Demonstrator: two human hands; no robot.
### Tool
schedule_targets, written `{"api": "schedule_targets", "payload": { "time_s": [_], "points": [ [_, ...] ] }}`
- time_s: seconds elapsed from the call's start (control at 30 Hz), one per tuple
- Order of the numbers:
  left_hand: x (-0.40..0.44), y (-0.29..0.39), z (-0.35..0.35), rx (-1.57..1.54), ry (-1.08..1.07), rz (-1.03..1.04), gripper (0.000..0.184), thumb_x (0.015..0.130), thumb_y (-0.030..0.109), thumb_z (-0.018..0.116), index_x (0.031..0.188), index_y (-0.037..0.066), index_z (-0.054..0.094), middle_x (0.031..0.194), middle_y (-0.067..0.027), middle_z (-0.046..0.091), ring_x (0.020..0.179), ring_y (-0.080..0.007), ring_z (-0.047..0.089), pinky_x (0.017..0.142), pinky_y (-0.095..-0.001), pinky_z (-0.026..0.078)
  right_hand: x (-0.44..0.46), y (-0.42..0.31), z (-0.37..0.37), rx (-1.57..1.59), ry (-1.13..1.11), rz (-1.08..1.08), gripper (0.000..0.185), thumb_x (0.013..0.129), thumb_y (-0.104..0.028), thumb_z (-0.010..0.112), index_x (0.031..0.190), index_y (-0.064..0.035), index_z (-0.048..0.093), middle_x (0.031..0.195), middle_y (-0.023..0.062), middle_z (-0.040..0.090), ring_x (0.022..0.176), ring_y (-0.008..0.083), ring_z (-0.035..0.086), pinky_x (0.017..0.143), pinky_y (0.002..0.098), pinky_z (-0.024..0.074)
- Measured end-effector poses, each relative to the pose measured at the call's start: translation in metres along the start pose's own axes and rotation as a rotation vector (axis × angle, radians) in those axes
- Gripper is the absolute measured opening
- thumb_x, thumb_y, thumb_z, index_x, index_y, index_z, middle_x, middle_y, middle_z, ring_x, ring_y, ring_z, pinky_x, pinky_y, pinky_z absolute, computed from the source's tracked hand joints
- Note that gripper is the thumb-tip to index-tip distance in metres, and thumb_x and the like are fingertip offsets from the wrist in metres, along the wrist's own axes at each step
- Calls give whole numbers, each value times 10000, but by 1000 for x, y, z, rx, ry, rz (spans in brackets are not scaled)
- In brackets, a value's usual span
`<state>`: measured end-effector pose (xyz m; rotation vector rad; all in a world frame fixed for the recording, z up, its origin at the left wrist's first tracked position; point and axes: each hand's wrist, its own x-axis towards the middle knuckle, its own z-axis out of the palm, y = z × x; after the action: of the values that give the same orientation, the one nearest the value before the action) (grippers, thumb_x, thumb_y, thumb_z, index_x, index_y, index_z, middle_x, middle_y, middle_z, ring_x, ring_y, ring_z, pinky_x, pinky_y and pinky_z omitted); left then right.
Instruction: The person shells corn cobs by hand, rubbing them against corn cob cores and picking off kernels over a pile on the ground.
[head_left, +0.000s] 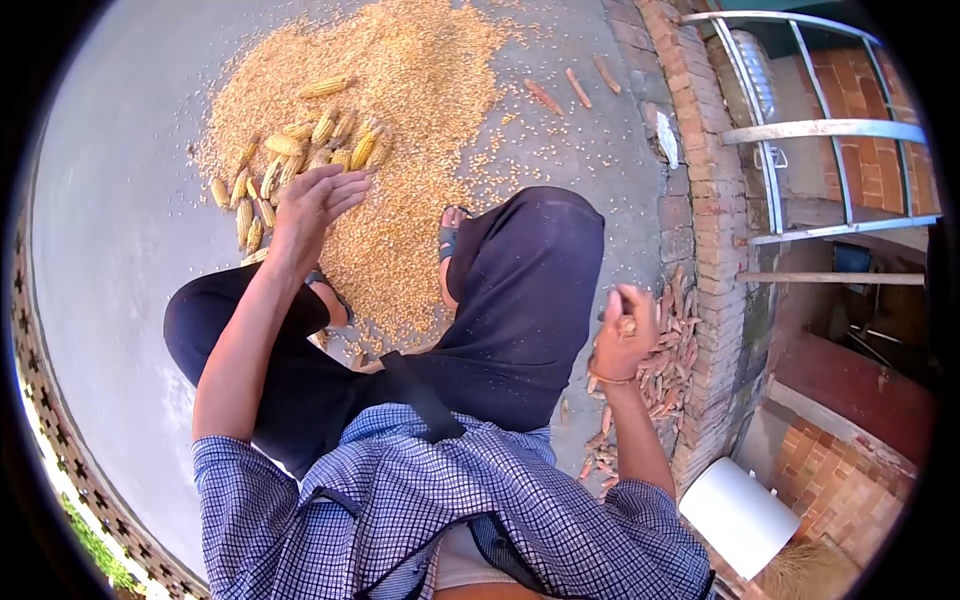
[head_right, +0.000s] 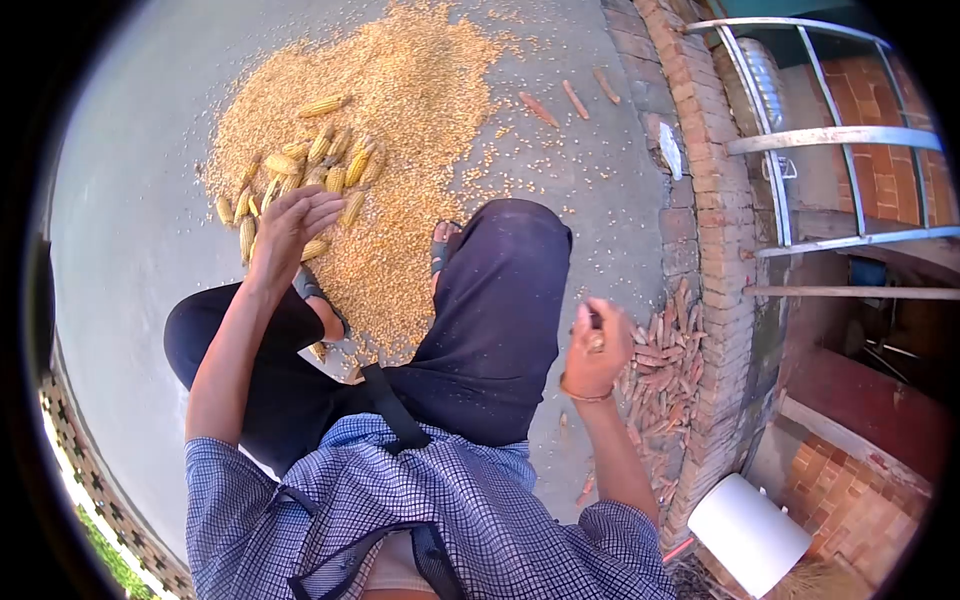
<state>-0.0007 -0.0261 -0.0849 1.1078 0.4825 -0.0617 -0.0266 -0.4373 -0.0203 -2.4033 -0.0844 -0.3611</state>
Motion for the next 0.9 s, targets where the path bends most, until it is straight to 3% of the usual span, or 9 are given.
{"api": "schedule_targets", "payload": {
  "time_s": [0.13,0.27,0.33,0.4,0.5,0.6,0.7,0.8,0.9],
  "points": [
    [26,-5,-2,4,81,69,351,1030,84,388,1293,-148,400,1227,-289,582,1108,-320,636,951,-360,542,-10,-47,3,4,-60,-589,195,754,42,728,932,15,652,807,124,658,686,265,653,605,334,500],
    [36,25,104,146,-146,293,359,1028,123,446,1294,-119,433,1172,-253,626,1095,-288,644,934,-360,542,-32,-58,4,-100,-138,-514,224,750,58,716,956,34,632,865,154,635,756,293,641,633,351,507],
    [12,27,203,297,-472,716,324,981,136,504,1221,-80,520,1017,-246,671,946,-310,675,872,-367,531,-32,-57,11,-132,-176,-487,238,781,60,698,1005,44,619,909,180,604,835,316,631,673,359,513],
    [-51,41,275,320,-998,793,423,942,314,590,1133,-53,504,886,-233,637,903,-391,632,772,-457,496,-41,-48,12,-196,-208,-390,188,791,10,704,975,9,661,975,173,649,818,307,640,737,385,500],
    [-93,47,298,338,-1041,1226,385,895,315,646,1037,-11,500,1002,-178,566,952,-354,584,757,-463,493,-78,27,4,249,-591,-132,234,815,36,641,1048,12,648,1112,207,640,991,363,637,806,370,510],
    [-61,57,244,517,-839,1016,375,866,265,661,1086,1,511,957,-177,541,922,-334,581,775,-454,498,-39,-38,5,-202,-199,-621,253,814,47,643,1065,24,634,1059,205,632,929,349,635,752,369,507],
    [25,19,146,790,-111,990,374,910,210,632,1198,-12,548,1020,-176,633,916,-326,641,795,-407,535,-30,-51,16,-112,-148,-442,122,861,60,599,983,72,602,885,187,587,794,320,576,707,385,479],
    [82,-48,45,906,395,410,305,939,182,558,1111,-62,616,899,-234,686,867,-334,678,788,-391,519,-25,-51,17,-116,-175,-494,175,836,83,610,1008,61,596,891,179,574,756,292,573,651,362,473],
    [88,-157,-26,996,336,134,343,877,230,591,1059,-56,644,943,-262,683,910,-380,669,814,-444,508,-23,-50,16,-149,-183,-531,198,827,98,609,1019,57,590,891,173,566,736,272,570,621,343,471]
  ]
}}
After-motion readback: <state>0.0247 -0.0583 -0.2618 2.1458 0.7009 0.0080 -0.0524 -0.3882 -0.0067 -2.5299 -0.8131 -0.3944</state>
